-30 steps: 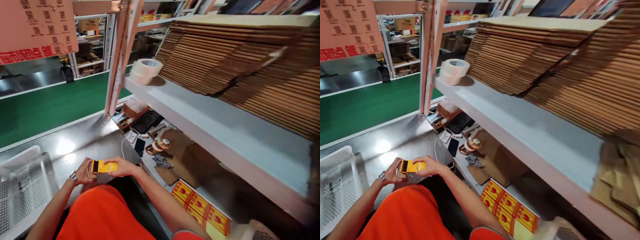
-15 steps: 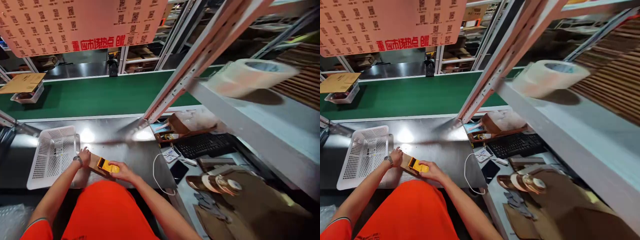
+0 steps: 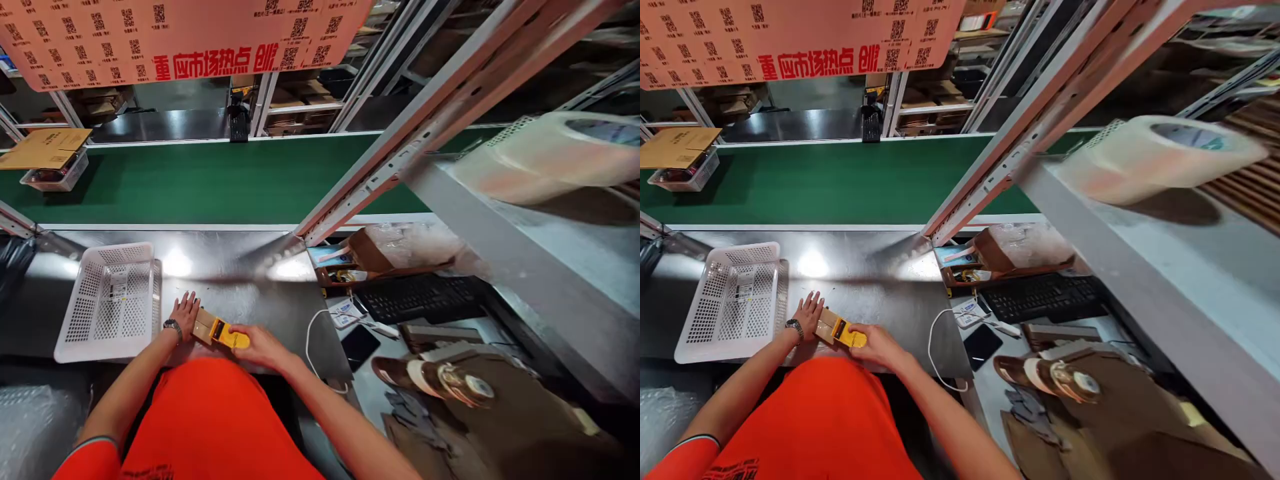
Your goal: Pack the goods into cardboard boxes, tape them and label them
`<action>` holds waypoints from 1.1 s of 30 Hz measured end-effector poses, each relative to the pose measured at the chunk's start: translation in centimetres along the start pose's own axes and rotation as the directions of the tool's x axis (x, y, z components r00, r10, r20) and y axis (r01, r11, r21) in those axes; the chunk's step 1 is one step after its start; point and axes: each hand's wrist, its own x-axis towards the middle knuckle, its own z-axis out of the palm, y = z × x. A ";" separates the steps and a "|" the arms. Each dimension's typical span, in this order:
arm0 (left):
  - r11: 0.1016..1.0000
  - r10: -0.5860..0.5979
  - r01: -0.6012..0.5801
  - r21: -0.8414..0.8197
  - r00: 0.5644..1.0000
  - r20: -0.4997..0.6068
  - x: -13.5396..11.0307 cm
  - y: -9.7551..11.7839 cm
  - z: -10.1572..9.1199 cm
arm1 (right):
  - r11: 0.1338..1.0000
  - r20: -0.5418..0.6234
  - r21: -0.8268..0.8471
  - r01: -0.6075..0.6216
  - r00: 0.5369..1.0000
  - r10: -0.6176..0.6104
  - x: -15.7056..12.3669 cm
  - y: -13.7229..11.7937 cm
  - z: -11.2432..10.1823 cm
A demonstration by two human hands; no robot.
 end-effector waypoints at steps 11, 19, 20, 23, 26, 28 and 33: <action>0.999 -0.007 0.003 -0.054 0.997 -0.077 0.2 -1.7 -0.4 | 0.944 0.062 0.204 -0.261 0.965 0.254 4.8 0.1 -0.5; 0.957 -0.157 0.080 -0.277 0.951 -0.265 0.6 -1.8 -1.2 | 0.912 -0.368 -0.218 -0.347 0.895 0.253 1.6 3.5 -4.0; 0.948 -0.169 0.079 -0.307 0.945 -0.280 0.6 -1.6 -1.3 | 0.899 -0.380 -0.223 -0.377 0.883 0.276 1.7 3.8 -4.1; 0.936 -0.174 0.053 -0.348 0.929 -0.326 0.5 -0.5 -1.6 | 0.879 -0.430 -0.177 -0.442 0.838 0.335 2.3 3.9 -3.5; 0.940 -0.159 0.033 -0.340 0.923 -0.350 0.5 1.1 -2.3 | 0.936 -0.496 0.045 -0.350 0.805 0.325 3.4 2.5 -1.9; 0.941 -0.145 0.017 -0.338 0.922 -0.358 0.4 2.4 -2.5 | 0.939 -0.458 0.306 -0.157 0.841 0.289 4.5 0.8 -0.6; 0.937 -0.104 -0.011 -0.348 0.945 -0.309 -0.4 5.4 -1.9 | 0.845 -0.337 0.535 0.021 0.922 0.190 7.0 -2.1 2.6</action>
